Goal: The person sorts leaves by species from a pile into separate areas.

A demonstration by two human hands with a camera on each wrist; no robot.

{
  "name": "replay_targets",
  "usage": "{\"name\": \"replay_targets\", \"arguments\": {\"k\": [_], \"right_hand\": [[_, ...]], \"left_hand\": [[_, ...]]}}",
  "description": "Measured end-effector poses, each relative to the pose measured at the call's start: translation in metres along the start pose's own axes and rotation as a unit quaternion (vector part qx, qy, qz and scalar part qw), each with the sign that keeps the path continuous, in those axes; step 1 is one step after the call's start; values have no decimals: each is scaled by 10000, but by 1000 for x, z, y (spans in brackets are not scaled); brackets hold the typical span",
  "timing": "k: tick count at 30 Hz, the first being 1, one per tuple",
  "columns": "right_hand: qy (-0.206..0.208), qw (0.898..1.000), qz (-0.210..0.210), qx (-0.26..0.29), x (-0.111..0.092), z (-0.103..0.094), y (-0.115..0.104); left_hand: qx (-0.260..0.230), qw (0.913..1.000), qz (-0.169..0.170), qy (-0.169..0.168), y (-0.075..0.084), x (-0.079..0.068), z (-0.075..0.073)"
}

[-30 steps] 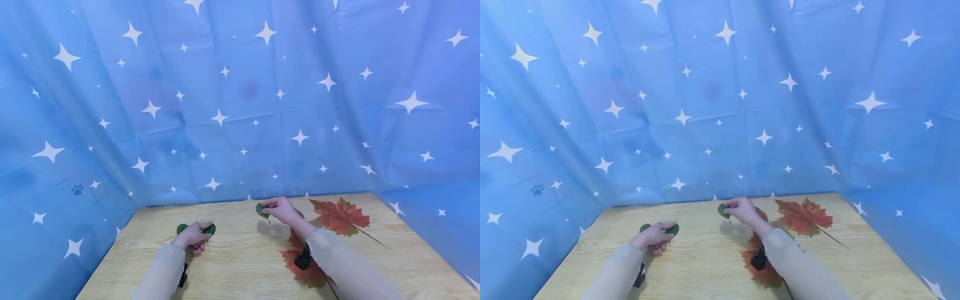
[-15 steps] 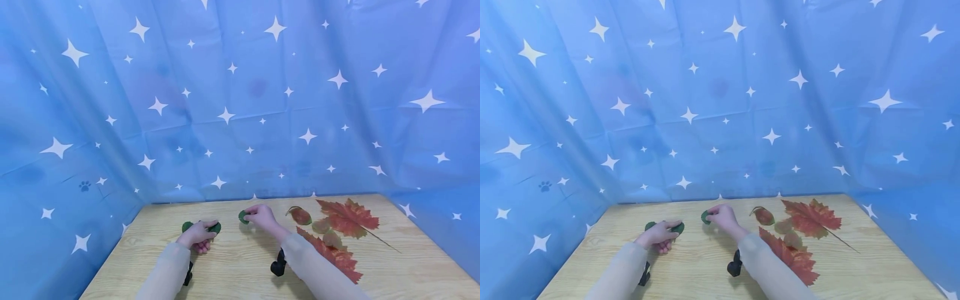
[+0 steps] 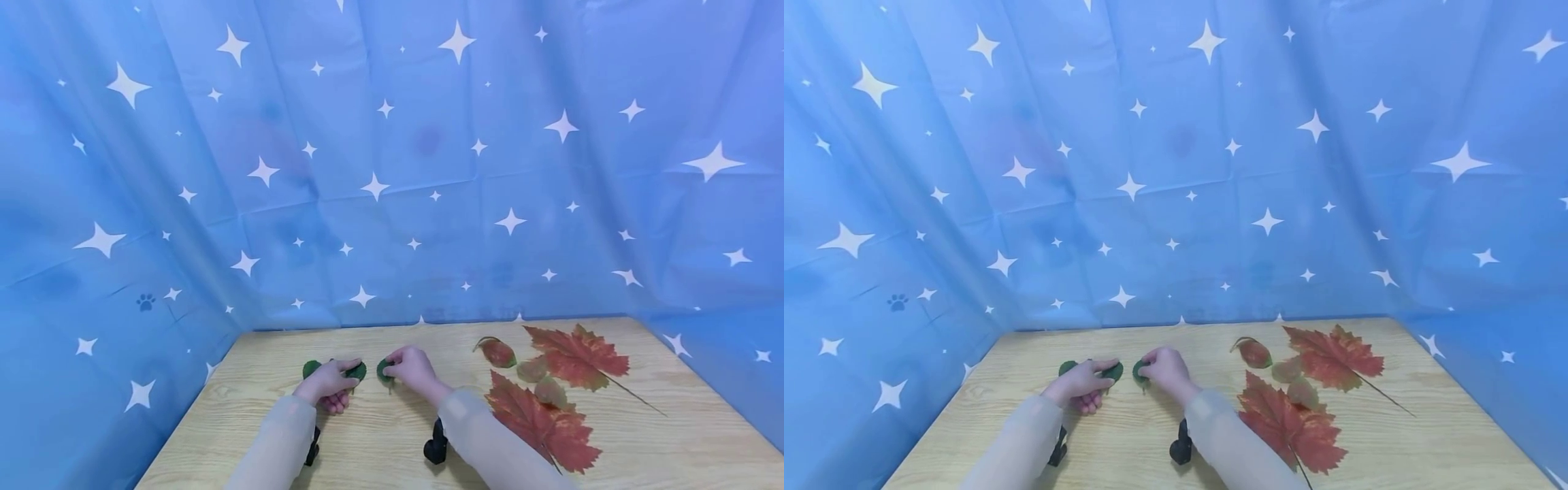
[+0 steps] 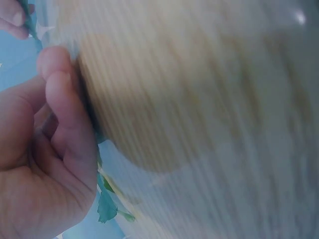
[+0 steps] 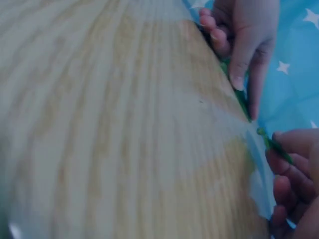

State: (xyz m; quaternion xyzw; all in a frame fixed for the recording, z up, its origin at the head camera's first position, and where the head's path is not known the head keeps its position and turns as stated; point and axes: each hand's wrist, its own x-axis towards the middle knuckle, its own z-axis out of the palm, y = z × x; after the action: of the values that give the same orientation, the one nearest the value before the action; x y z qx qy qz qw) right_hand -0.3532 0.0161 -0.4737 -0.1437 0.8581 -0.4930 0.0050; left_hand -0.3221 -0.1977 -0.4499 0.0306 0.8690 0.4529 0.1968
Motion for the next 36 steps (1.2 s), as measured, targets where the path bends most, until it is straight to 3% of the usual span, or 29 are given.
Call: {"name": "replay_targets", "arguments": {"k": [12,17,22,29,36], "right_hand": [[-357,9906,-166,-1312,0,10,-7],[-425,9880,-176,-1475,0,9,-10],[-402,9877,-172,-1503,2,8,-9],[-404,9918,-63,-1208,0,4,-3],[-499,9955,-227,-779,-7,-26,-13]], "left_hand": [[107,9999,-14,85,4,-5,1],[107,9999,-92,66,4,-3,1],[263,9994,-71,235,7,0,2],[843,9947,368,468,13,5,7],[1361,9841,801,816,23,7,-1]]}}
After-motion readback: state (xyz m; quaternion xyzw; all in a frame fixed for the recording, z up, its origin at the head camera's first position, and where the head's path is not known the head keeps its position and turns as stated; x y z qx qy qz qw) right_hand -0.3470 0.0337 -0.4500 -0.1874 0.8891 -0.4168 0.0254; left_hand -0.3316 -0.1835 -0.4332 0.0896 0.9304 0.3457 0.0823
